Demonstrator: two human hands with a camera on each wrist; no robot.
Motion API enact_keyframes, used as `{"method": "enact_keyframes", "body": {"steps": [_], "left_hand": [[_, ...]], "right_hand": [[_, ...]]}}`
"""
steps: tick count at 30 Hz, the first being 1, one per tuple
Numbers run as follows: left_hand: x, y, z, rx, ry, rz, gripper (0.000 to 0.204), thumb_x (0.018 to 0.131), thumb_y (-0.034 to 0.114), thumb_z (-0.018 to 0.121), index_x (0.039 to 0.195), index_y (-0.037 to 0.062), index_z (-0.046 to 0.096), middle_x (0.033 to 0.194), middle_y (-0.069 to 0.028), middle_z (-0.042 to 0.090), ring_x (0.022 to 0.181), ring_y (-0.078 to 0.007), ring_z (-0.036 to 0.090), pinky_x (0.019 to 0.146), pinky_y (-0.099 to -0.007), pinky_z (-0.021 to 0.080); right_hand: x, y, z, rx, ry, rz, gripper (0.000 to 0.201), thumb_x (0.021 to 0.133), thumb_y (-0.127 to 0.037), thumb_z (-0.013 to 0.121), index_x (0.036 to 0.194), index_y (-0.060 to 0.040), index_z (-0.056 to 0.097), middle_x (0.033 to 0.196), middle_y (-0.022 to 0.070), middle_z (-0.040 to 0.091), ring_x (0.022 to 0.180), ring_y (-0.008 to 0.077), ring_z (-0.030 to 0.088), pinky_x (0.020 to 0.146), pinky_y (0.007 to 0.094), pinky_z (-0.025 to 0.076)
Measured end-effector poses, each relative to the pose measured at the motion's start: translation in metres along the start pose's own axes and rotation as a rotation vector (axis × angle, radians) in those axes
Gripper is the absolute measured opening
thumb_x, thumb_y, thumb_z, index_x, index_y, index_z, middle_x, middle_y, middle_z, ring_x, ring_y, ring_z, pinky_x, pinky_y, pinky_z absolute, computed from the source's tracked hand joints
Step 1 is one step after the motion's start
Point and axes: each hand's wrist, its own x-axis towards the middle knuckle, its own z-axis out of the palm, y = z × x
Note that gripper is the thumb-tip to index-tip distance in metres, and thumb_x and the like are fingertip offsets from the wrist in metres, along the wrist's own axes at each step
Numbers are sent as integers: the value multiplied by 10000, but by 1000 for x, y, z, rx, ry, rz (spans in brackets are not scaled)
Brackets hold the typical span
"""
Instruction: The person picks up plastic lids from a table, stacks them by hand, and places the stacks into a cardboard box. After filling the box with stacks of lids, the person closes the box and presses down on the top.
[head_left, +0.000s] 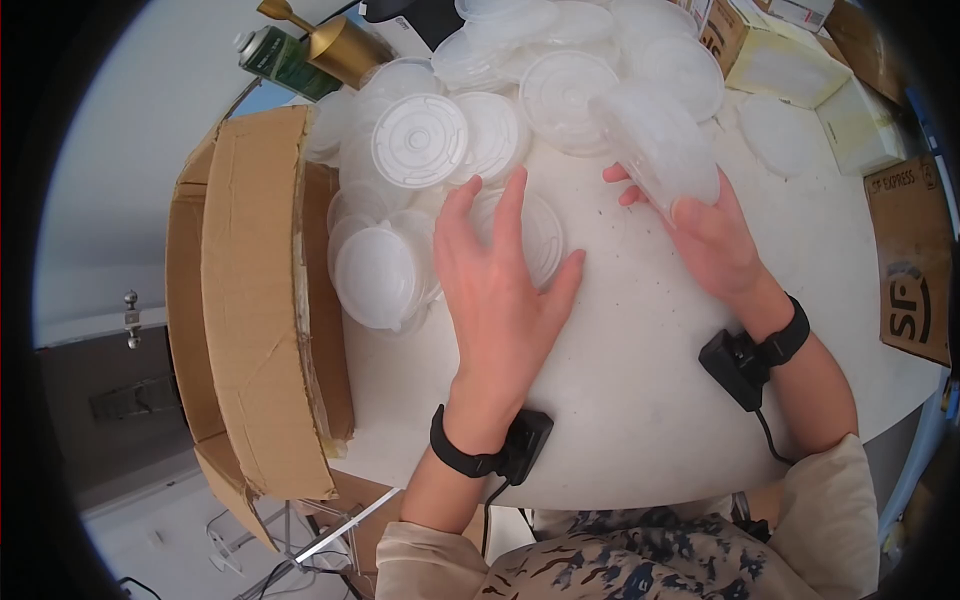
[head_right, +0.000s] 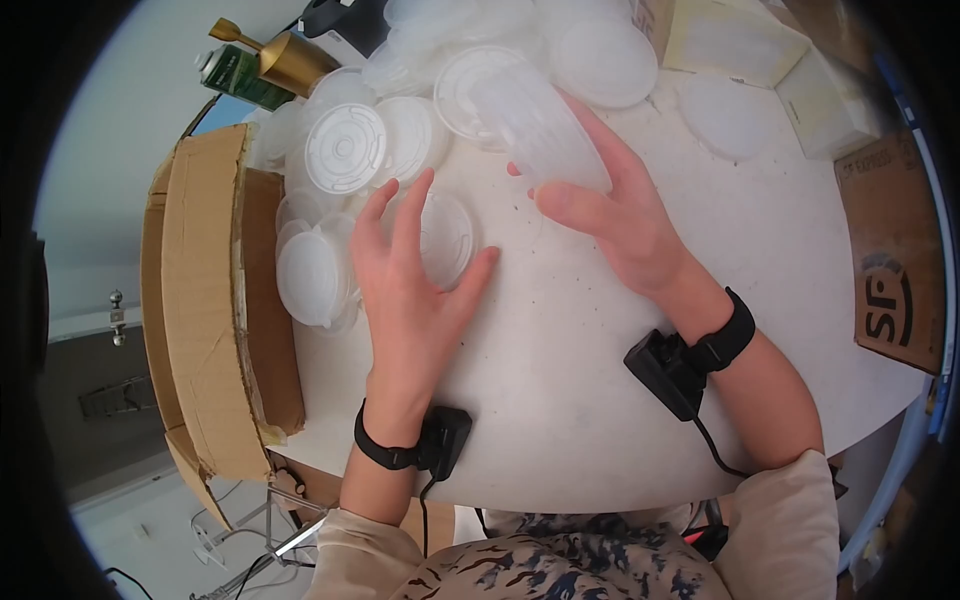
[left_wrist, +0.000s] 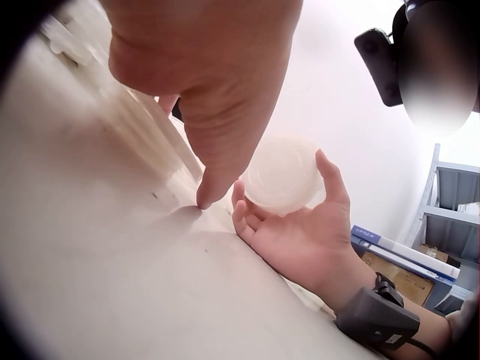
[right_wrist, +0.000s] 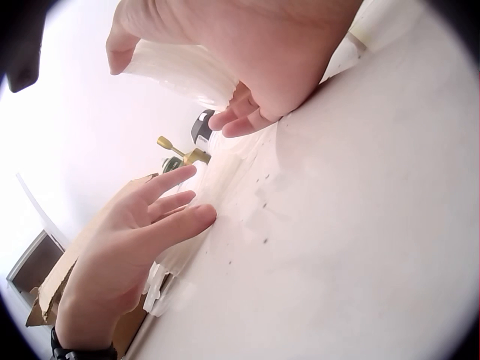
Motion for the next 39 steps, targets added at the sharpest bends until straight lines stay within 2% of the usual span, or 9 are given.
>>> {"method": "enact_keyframes", "body": {"steps": [3,5,15,24,26,27,30,32,39], "left_hand": [[-1,-1,1,46,-33,16,723,711,158,792,1355,53,481,1347,-298,382,1254,-453,378,1056,-563,307],[-1,-1,2,64,-49,13,696,736,190,778,1351,54,480,1356,-301,369,1273,-463,362,1075,-589,277],[-3,5,1,237,-105,-23,659,761,242,735,1343,67,479,1378,-282,326,1327,-433,314,1070,-678,136],[-1,3,0,86,-50,19,655,736,235,743,1328,81,509,1302,-243,377,1263,-386,363,1066,-587,195],[1,7,-3,62,-46,-3,623,751,208,748,1319,82,525,1317,-226,362,1240,-358,389,1041,-528,286],[1,7,-3,62,-46,-3,623,751,208,748,1319,82,525,1317,-226,362,1240,-358,389,1041,-528,286],[2,3,2,-198,160,-84,673,763,175,752,1376,99,484,1349,-177,343,1231,-307,412,1011,-474,371],[2,-2,6,-731,389,-230,737,787,178,752,1434,75,415,1384,-135,319,1239,-276,419,998,-426,420],[0,-7,5,-941,489,-178,809,798,261,765,1444,-9,360,1429,-133,284,1297,-294,386,1042,-425,401]], "right_hand": [[0,1,2,-38,30,-18,770,809,-151,654,1492,-18,322,1391,94,476,1246,174,463,1030,322,388],[1,2,1,-232,38,-24,923,759,-371,714,1489,10,297,1415,114,464,1242,218,505,975,357,404],[2,-9,10,-246,12,-20,1049,661,-338,773,1512,2,263,1530,107,333,1405,223,329,1160,352,228],[0,-5,7,-120,22,2,986,668,-211,764,1501,3,281,1496,105,379,1373,217,376,1138,346,275],[-1,-3,4,76,137,13,884,721,15,766,1470,-1,297,1360,117,482,1213,202,519,989,366,470],[-1,-3,2,76,137,13,884,721,15,766,1470,-1,297,1360,117,482,1213,202,519,989,366,470],[1,-2,-1,273,186,15,861,735,43,746,1462,11,285,1325,122,506,1146,201,566,953,360,498],[2,-1,-1,286,202,1,841,731,64,742,1451,8,310,1307,121,520,1128,198,577,960,363,494],[3,5,8,-107,3,-64,877,675,42,808,1427,-7,359,1317,85,505,1154,181,547,983,340,479]]}}
